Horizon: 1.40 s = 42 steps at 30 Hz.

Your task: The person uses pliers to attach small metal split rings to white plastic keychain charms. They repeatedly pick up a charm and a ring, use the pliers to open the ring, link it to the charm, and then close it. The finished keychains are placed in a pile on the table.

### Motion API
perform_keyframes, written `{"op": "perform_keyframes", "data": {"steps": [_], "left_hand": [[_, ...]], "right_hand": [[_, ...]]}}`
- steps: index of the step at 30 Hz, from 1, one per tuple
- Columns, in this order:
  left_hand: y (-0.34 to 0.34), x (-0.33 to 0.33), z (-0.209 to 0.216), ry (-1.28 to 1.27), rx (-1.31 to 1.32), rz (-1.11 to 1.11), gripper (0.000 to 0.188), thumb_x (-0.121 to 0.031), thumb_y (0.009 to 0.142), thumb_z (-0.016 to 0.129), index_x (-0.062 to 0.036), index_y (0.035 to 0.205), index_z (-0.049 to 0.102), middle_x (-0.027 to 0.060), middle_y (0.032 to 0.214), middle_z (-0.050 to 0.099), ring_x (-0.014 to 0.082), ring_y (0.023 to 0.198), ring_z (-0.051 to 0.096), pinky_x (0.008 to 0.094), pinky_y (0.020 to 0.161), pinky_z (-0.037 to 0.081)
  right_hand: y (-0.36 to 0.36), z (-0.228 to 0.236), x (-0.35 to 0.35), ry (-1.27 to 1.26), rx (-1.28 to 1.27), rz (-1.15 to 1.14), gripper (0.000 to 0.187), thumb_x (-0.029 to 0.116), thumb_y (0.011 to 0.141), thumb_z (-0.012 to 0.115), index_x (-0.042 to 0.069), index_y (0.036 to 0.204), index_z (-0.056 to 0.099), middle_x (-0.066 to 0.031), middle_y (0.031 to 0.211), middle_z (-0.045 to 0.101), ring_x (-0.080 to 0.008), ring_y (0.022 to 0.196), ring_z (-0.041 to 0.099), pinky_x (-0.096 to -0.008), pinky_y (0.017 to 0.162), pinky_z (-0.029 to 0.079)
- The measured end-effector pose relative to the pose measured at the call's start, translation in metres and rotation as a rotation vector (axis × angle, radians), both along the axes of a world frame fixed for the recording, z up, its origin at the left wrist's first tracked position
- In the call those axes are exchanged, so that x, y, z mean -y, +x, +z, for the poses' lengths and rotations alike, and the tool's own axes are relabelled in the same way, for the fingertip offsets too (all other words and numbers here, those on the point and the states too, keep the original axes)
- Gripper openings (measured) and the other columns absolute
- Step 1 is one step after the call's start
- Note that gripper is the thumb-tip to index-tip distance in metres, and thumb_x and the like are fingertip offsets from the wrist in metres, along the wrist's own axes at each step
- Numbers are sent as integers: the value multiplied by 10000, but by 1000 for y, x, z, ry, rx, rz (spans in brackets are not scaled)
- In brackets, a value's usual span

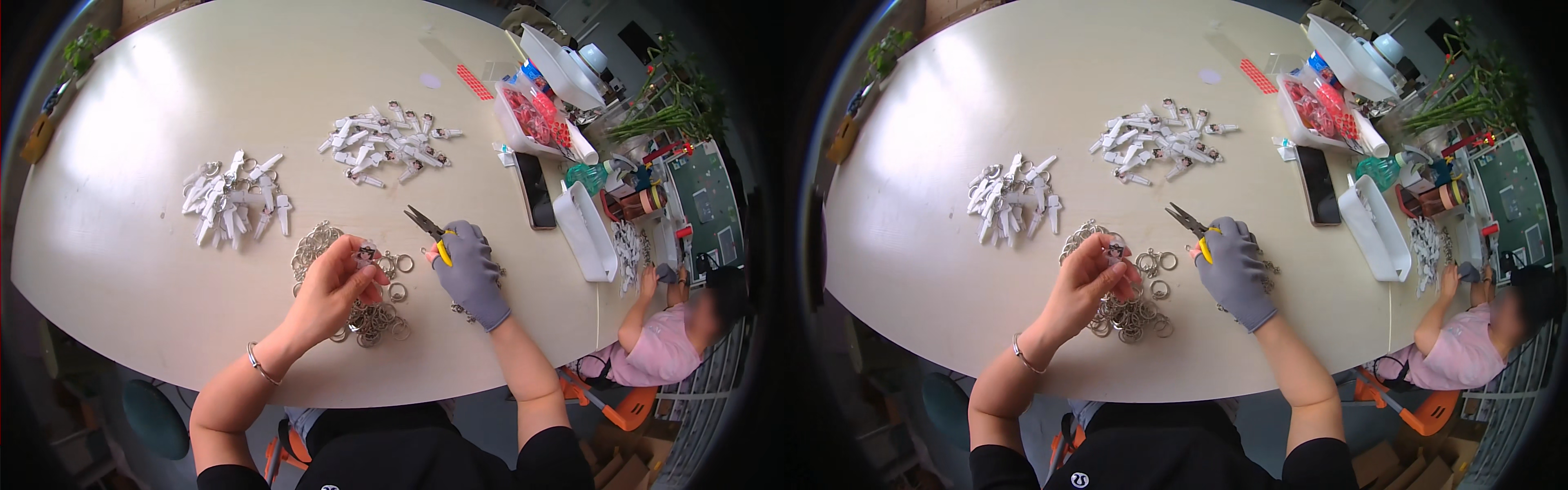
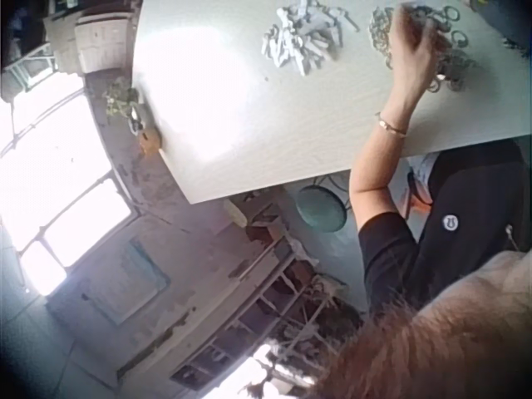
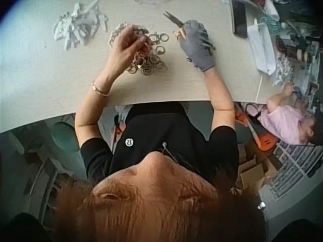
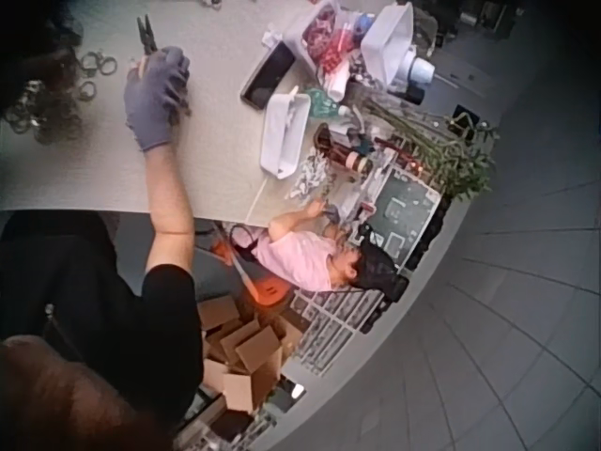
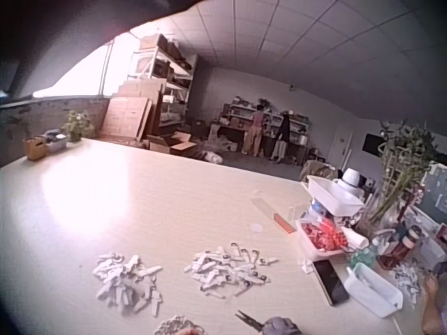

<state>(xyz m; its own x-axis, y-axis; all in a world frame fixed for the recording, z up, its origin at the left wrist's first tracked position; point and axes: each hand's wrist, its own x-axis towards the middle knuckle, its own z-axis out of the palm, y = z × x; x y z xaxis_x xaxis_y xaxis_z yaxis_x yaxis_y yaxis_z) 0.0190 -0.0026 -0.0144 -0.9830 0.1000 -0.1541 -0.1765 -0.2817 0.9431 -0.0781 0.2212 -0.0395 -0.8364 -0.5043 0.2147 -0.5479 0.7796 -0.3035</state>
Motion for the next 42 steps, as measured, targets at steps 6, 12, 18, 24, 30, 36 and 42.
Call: {"op": "perform_keyframes", "data": {"steps": [6,12,18,24,30,36,42], "left_hand": [[1,-3,0,-22,-2,-12,90,-51,1000,477,-52,1090,471,29,833,561,90,679,519,230,611,443],[1,-1,-2,23,-5,8,107,-56,986,501,-65,1085,462,1,784,490,70,653,444,217,585,388],[0,-1,1,-54,22,-9,132,-65,971,531,-64,1092,480,-17,782,485,56,652,428,212,574,370],[0,-1,2,-83,53,-21,142,-85,968,551,-58,1098,498,-31,787,486,38,643,419,199,556,357],[-1,0,5,-112,96,-58,139,-119,961,590,-29,1067,594,-57,757,504,7,611,398,182,531,325],[1,0,15,2,161,-121,128,-143,943,624,-33,959,687,-63,672,510,1,554,379,185,489,276],[0,5,0,304,304,-80,94,-55,874,663,-22,958,687,-10,724,610,10,535,414,177,472,298]], "right_hand": [[1,4,3,16,4,13,149,128,764,732,28,793,625,-111,998,570,-310,940,543,-410,810,457],[4,7,-3,-144,85,-183,99,110,776,715,42,754,646,-103,964,581,-308,925,548,-407,815,458],[9,5,10,-119,121,-168,133,139,769,736,44,756,644,-104,953,581,-307,930,533,-409,826,441],[2,-3,20,-49,-32,-88,163,156,749,752,49,764,629,-108,968,563,-304,914,517,-419,796,427],[19,24,25,-214,-62,201,163,120,735,752,40,787,620,-116,1018,557,-308,964,519,-418,822,427],[40,60,38,-120,-299,399,237,106,713,771,6,822,586,-113,1069,559,-330,1007,523,-446,843,433],[38,57,37,-153,-464,486,241,128,701,758,5,816,586,-111,1094,549,-320,1037,516,-462,910,435]]}}
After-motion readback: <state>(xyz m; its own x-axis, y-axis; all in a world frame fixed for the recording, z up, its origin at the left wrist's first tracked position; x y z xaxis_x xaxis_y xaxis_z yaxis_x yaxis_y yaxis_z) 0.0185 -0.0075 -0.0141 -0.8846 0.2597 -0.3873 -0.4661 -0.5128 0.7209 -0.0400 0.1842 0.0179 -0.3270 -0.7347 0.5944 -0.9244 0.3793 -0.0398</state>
